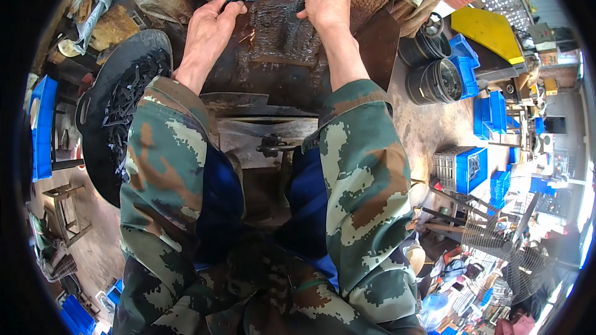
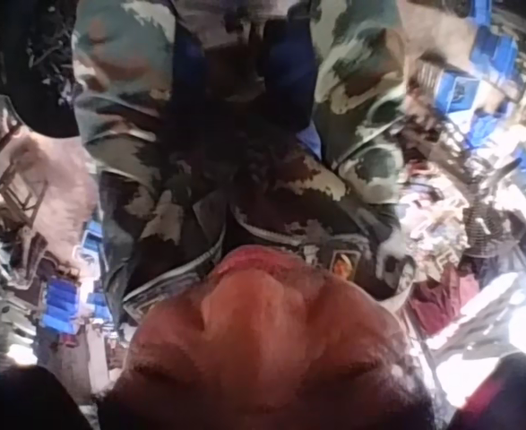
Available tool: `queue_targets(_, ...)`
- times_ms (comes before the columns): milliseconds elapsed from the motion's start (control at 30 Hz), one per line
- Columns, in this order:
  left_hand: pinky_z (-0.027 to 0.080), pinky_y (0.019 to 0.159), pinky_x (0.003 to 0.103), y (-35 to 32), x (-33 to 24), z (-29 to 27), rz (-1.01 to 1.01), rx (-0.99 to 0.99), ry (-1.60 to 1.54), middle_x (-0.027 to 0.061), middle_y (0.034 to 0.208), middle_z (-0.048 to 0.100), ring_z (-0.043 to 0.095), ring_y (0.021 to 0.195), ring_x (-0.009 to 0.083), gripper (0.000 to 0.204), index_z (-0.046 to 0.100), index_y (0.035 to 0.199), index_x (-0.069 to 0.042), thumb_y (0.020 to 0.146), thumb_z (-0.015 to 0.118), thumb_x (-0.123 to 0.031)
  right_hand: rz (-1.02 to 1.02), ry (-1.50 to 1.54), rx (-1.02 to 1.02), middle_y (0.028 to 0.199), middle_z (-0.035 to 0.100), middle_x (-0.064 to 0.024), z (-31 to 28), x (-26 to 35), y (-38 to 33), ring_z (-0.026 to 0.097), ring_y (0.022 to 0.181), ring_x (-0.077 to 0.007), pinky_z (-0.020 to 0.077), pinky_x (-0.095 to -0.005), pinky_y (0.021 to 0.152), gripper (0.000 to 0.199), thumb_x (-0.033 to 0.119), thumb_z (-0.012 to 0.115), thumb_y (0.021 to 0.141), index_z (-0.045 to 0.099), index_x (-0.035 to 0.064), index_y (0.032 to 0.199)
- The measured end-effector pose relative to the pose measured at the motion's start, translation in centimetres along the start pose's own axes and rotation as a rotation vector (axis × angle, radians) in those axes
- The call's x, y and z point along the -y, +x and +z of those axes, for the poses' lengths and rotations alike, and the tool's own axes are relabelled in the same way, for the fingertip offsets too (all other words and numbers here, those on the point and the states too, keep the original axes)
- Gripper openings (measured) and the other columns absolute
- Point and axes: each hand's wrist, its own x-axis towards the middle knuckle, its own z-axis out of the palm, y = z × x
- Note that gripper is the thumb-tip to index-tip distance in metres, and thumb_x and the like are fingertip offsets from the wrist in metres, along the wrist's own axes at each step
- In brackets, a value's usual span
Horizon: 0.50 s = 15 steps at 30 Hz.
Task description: Measuring small metal components with a caliper and then processing them on a grinding machine.
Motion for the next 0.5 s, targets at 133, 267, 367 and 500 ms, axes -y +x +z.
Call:
queue_targets(133,0.046,0.096,0.041,0.0,-0.3,-0.5,-0.053,0.096,0.016,0.0251,0.114,0.066,0.062,0.111,0.0389,0.054,0.061,0.127,-0.002,0.088,0.056,-0.039,0.011,-0.013,0.008,0.083,0.064,-0.0052,0.1,-0.2,0.1,0.059,0.059,-0.0136,0.051,-0.0271,0.041,0.018,0.017,0.067,0.092,0.06,0.0012,0.099)
queue_targets(267,0.047,0.092,0.043,-0.2,-1.7,-1.2,-0.112,0.206,-0.023,0.0245,0.106,0.069,0.064,0.104,0.0389,0.051,0.063,0.122,-0.001,0.089,0.055,-0.039,0.009,0.007,0.016,0.083,0.063,-0.0052,-0.2,-0.8,0.4,0.059,0.059,-0.0135,0.0511,-0.027,0.041,0.019,0.017,0.067,0.092,0.059,0.0014,0.101)
queue_targets(367,0.047,0.09,0.043,-0.2,-0.8,-0.9,-0.049,0.128,-0.013,0.0234,0.102,0.07,0.065,0.101,0.0382,0.049,0.064,0.119,-0.001,0.089,0.055,-0.038,0.007,0.017,0.019,0.083,0.063,-0.0052,0.1,-0.8,0.5,0.059,0.06,-0.0138,0.0513,-0.027,0.041,0.019,0.017,0.067,0.093,0.059,0.0015,0.102)
queue_targets(500,0.048,0.091,0.043,-0.2,-0.8,-0.9,-0.065,0.163,0.0,0.0233,0.103,0.07,0.065,0.102,0.0373,0.051,0.063,0.122,0.0,0.089,0.055,-0.038,0.001,0.01,0.023,0.084,0.063,-0.0055,0.0,-0.6,0.4,0.06,0.061,-0.014,0.0515,-0.0272,0.041,0.019,0.017,0.066,0.093,0.059,0.0016,0.102)
